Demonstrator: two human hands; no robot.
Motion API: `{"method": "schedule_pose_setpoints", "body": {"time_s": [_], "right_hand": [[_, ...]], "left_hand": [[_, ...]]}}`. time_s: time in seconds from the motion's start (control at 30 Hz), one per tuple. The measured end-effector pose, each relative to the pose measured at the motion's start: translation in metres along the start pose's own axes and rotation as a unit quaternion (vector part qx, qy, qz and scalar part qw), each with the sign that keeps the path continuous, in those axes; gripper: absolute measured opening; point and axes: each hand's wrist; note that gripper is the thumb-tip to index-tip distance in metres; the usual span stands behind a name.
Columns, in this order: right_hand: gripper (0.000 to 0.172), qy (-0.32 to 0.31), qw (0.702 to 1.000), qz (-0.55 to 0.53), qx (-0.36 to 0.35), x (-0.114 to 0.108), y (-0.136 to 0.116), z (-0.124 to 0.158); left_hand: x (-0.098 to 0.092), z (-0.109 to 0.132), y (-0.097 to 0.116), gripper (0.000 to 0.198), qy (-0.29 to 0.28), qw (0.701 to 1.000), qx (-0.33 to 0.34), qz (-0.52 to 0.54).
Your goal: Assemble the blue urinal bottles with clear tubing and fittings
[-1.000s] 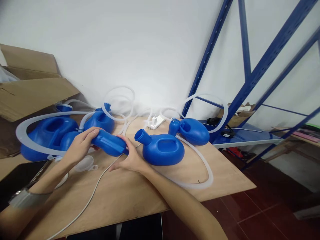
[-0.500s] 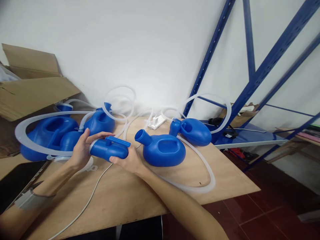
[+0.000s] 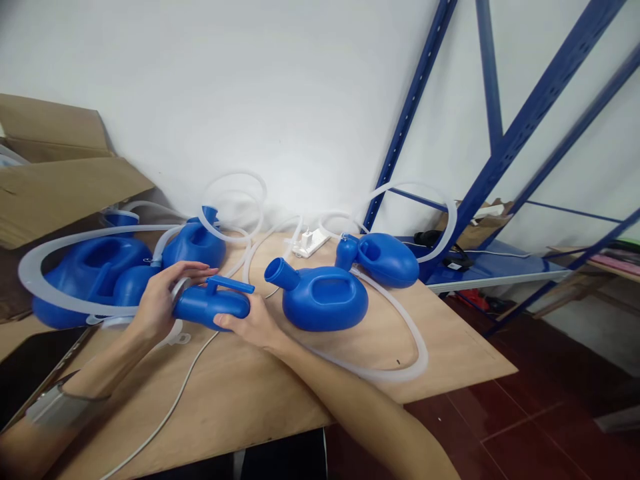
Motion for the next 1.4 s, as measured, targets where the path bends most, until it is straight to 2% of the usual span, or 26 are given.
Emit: {"method": "schedule_pose_setpoints", "body": {"time_s": [0.2,0.3,0.47,0.67,0.83,0.93,1.03,1.2,1.4], "right_hand": [[0.061,0.018,1.0,-0.004,0.004,0.001,0.002,0.002],[0.063,0.024,0.999,-0.02,-0.003,0.002,0.006,0.002],[0.065,0.003,0.999,-0.02,-0.029,0.003,0.008,0.001],[0.068,0.002,1.0,-0.016,-0.024,0.005,0.005,0.002],[0.071,0.009,1.0,-0.016,-0.019,0.006,0.007,0.004],[0.071,0.01,1.0,-0.019,-0.016,0.005,0.008,0.004],[0.072,0.014,0.999,-0.016,-0.024,0.006,0.006,0.004],[0.067,0.046,0.999,-0.005,0.0,0.011,0.0,0.009],[0.061,0.035,0.999,-0.01,-0.009,0.014,-0.012,0.012]], "left_hand": [[-0.004,0.002,-0.002,0.073,-0.072,0.99,-0.122,0.003],[-0.003,0.003,0.0,0.078,-0.085,0.989,-0.115,0.031],[-0.004,0.004,0.002,0.079,-0.081,0.992,-0.092,0.019],[-0.006,0.003,0.003,0.075,-0.054,0.998,-0.041,0.0],[-0.009,0.005,0.004,0.081,-0.123,0.986,-0.114,0.021],[-0.01,0.007,0.004,0.085,-0.126,0.983,-0.133,0.027],[-0.008,0.008,0.003,0.086,-0.134,0.983,-0.115,0.038],[-0.004,0.013,0.0,0.087,-0.173,0.982,-0.041,0.064],[-0.005,0.017,-0.002,0.082,-0.194,0.977,-0.007,0.091]]}}
Point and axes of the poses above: each hand's wrist, its own z-axis away from the middle knuckle, its own x-axis out of the palm, y = z × x, and after that the axes turned 5 degrees about x, right-handed
